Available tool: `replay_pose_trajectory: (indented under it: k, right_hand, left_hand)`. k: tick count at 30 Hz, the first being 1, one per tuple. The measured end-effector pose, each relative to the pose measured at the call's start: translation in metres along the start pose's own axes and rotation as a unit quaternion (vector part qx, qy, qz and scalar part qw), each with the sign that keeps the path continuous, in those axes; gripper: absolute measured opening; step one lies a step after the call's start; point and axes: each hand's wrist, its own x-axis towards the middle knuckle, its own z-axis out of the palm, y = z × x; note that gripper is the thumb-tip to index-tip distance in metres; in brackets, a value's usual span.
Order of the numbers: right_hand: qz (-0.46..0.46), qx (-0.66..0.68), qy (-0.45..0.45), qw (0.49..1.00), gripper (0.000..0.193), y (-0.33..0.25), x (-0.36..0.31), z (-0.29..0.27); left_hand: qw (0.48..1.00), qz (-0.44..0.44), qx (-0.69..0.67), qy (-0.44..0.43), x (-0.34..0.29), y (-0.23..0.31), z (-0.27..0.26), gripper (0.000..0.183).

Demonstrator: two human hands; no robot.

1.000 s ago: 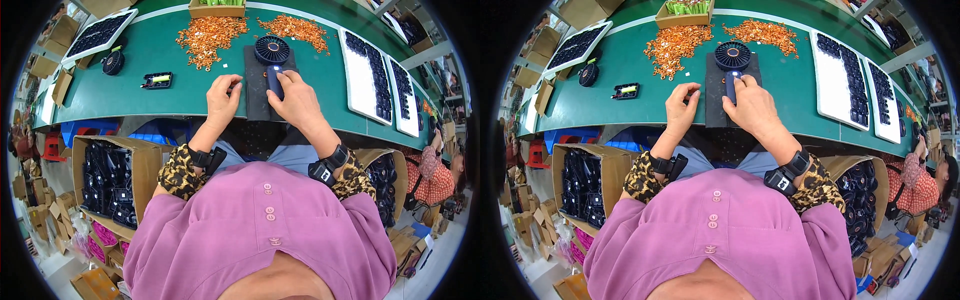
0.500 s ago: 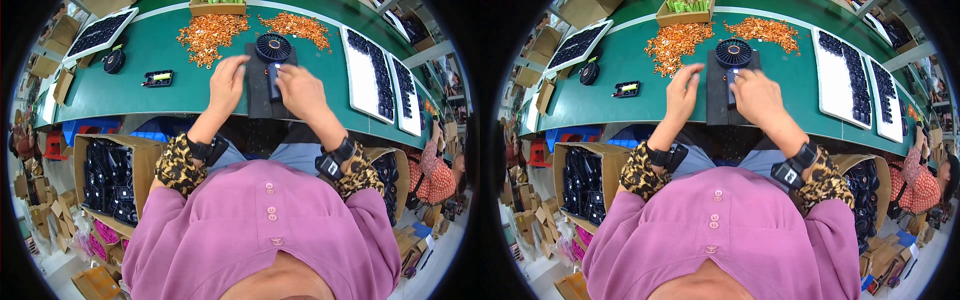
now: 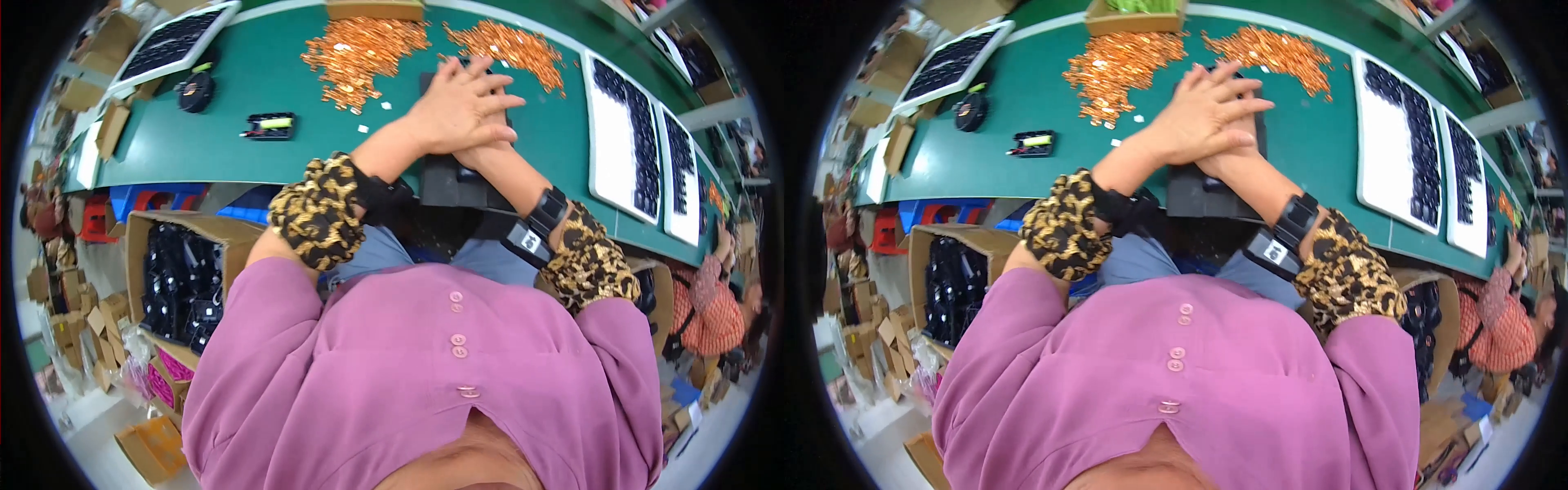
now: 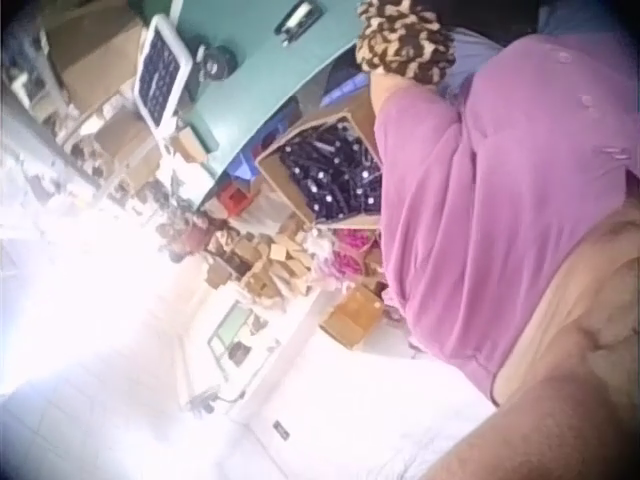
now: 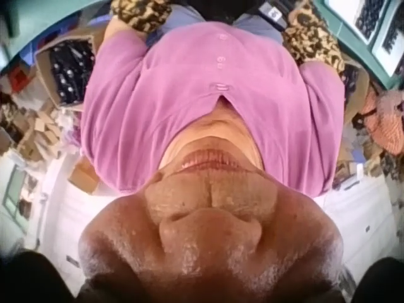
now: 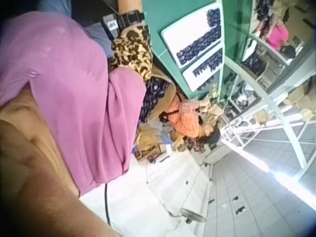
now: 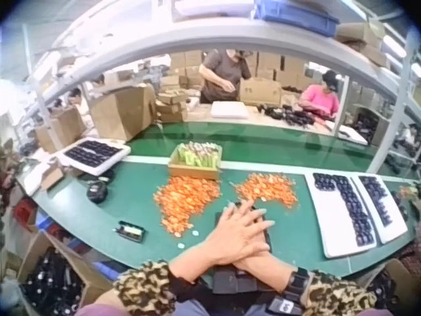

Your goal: Assembling small portable fans by installing components such as batteries and circuit boards into plastic housings.

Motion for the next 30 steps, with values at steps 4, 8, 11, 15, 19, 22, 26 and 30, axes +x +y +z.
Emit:
replay_pose_trajectory:
  k: [4, 8, 11, 15, 19, 22, 26, 30]
  right_hand:
    - [-0.012, 0.1, 0.056, 0.993, 0.044, 0.019, 0.048, 0.061]
    - [0.091, -0.195, -0.096, 0.972, 0.055, 0.02, 0.083, 0.013]
    - [0.016, 0.03, -0.107, 0.994, 0.043, 0.061, 0.093, 0.014]
    - [0.236, 0.278, -0.241, 0.899, 0.034, 0.061, 0.111, -0.031]
    - [0.254, 0.525, -0.173, 0.793, 0.035, 0.148, 0.137, -0.028]
    - [0.419, 0.611, -0.035, 0.671, 0.04, 0.182, 0.166, -0.034]
    - [0.432, 0.677, 0.08, 0.591, 0.042, 0.341, 0.192, -0.023]
    - [0.396, 0.592, 0.276, 0.646, 0.036, 0.314, 0.227, 0.031]
  left_hand:
    - [0.997, -0.047, -0.06, 0.029, -0.01, 0.017, -0.013, 0.075]
    - [0.987, -0.134, -0.058, -0.063, -0.046, 0.058, -0.034, 0.09]
    - [0.985, -0.157, -0.055, -0.049, -0.049, 0.065, -0.033, 0.089]
    - [0.992, -0.121, 0.004, -0.037, -0.054, 0.064, -0.042, 0.085]
    - [0.988, -0.149, 0.035, -0.006, -0.057, 0.066, -0.066, 0.071]
    - [0.979, -0.183, 0.095, 0.0, -0.081, 0.072, -0.124, 0.05]
    - [0.909, -0.318, 0.269, 0.03, -0.143, 0.034, -0.21, 0.018]
    - [0.741, -0.595, 0.304, -0.066, -0.28, -0.009, -0.278, 0.017]
